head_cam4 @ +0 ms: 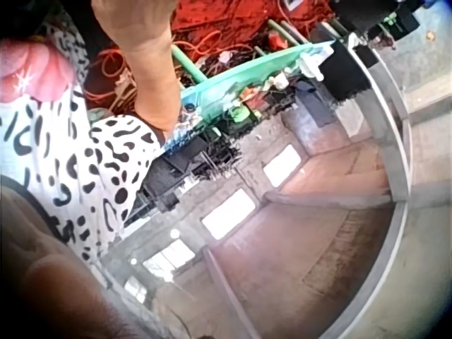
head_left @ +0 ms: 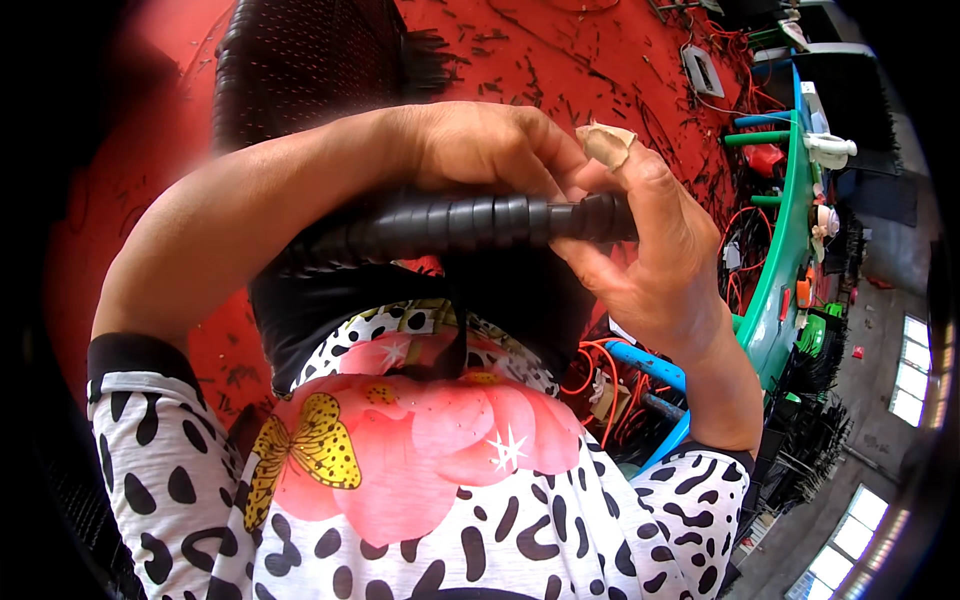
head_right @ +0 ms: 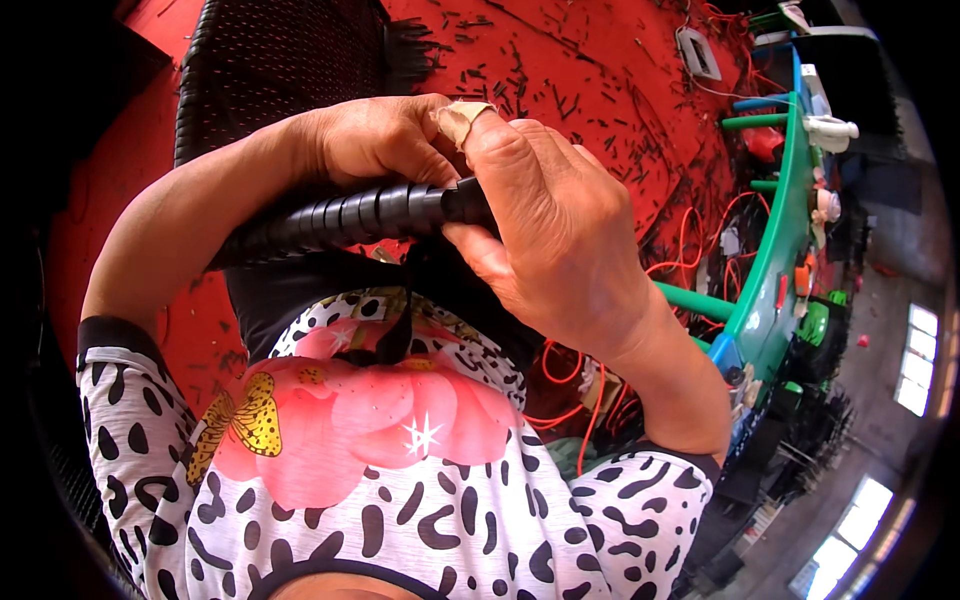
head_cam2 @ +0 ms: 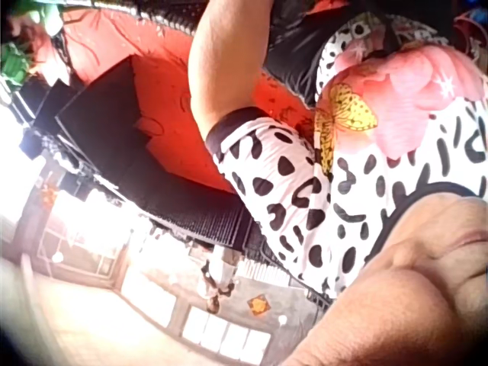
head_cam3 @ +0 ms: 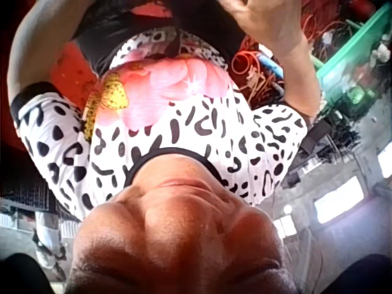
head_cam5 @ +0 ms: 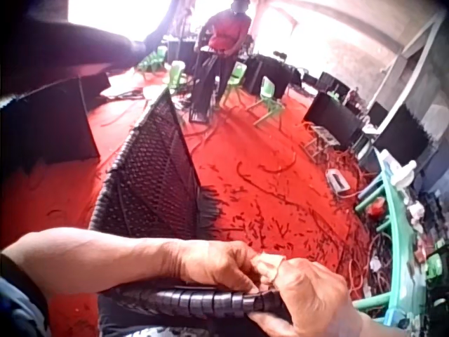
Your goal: The person assembles pieces of woven wicker furniture by hand, using small black fasteners to join a seat back and seat base, and then lifting the assembled wicker panel to check the alignment.
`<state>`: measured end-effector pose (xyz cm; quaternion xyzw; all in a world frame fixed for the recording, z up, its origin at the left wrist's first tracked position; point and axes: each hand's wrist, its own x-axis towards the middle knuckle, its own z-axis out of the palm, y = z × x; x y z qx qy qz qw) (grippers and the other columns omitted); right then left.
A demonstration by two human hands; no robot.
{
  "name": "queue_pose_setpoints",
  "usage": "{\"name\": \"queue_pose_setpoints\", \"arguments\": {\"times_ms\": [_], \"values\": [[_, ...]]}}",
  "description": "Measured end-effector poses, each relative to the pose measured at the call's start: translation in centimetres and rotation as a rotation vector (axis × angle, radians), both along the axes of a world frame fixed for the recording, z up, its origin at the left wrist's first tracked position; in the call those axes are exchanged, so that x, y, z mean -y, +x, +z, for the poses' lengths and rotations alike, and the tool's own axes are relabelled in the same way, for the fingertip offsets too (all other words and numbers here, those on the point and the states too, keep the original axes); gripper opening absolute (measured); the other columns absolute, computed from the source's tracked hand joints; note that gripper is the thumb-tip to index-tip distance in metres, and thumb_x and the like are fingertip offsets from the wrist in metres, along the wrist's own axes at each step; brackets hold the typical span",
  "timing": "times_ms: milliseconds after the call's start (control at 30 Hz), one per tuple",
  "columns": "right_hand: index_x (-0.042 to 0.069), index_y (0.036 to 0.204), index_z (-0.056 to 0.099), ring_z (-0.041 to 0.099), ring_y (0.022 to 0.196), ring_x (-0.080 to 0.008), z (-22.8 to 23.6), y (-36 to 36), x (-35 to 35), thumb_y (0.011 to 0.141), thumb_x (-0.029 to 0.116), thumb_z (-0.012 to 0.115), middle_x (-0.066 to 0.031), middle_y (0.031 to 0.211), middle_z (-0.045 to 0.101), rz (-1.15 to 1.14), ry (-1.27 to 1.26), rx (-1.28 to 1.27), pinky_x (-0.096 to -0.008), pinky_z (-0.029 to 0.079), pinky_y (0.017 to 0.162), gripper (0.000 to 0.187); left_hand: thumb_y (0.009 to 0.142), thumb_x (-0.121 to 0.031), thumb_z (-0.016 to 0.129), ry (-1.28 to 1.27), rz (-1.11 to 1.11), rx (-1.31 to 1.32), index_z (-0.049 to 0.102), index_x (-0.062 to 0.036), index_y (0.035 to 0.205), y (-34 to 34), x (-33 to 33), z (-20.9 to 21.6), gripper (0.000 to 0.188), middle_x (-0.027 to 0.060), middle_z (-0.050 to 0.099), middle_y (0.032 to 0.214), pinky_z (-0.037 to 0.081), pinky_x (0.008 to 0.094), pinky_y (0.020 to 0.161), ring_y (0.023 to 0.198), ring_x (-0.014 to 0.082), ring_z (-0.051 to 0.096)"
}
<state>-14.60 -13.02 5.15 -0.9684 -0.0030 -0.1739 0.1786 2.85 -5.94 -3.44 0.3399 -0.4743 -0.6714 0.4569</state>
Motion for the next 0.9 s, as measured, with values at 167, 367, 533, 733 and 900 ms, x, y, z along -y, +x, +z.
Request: {"name": "queue_pose_setpoints", "arguments": {"times_ms": [167,367,533,733,900], "values": [[0.001,0.125,0.049,0.065,0.084,-0.0219,-0.4,-0.2,0.4,0.063,-0.003,0.079,-0.0113,0.093,0.064,0.084,-0.013,0.047,-0.0302,0.053,0.074,0.068,0.077,-0.011,0.063,-0.025,0.011,0.004,0.063,-0.0041,0.083,-0.4,-0.3,0.1,0.009,-0.0035,0.057,0.067,0.042,0.0222,0.053,0.058,0.0047,0.051],[-0.001,0.122,0.051,0.064,0.088,-0.0258,-0.6,-0.3,1.1,0.060,-0.004,0.079,-0.0142,0.097,0.063,0.136,0.011,0.042,-0.0326,0.052,0.078,0.068,0.077,-0.001,0.063,0.037,0.095,0.130,0.062,0.0019,0.094,-0.4,-0.8,1.3,0.017,-0.0010,0.064,0.082,0.048,0.0226,0.070,0.078,0.0069,0.059],[-0.003,0.120,0.051,0.064,0.090,-0.0272,-0.1,-0.7,1.0,0.063,-0.005,0.075,-0.0166,0.099,0.062,0.183,0.072,0.026,-0.0330,0.052,0.078,0.061,0.075,0.002,0.061,0.064,0.143,0.101,0.059,0.0012,0.097,-0.6,-1.2,1.8,0.023,0.0006,0.065,0.084,0.049,0.0212,0.069,0.076,0.0072,0.061],[-0.004,0.118,0.052,0.064,0.087,-0.0273,-0.4,-0.8,0.9,0.065,-0.005,0.072,-0.0170,0.098,0.062,0.215,0.064,0.029,-0.0337,0.052,0.076,0.056,0.074,-0.001,0.058,0.098,0.146,-0.131,0.060,-0.0037,0.084,-1.5,-1.9,1.5,0.011,-0.0004,0.060,0.076,0.045,0.0220,0.061,0.066,0.0065,0.056],[-0.004,0.117,0.052,0.064,0.085,-0.0277,-0.3,-0.5,0.6,0.064,-0.004,0.073,-0.0174,0.097,0.062,0.234,0.050,0.070,-0.0329,0.052,0.074,0.057,0.076,0.001,0.058,0.082,0.072,-0.313,0.058,0.0003,0.092,-1.3,-1.9,0.5,0.016,0.0008,0.063,0.081,0.050,0.0214,0.064,0.070,0.0085,0.061]]}}
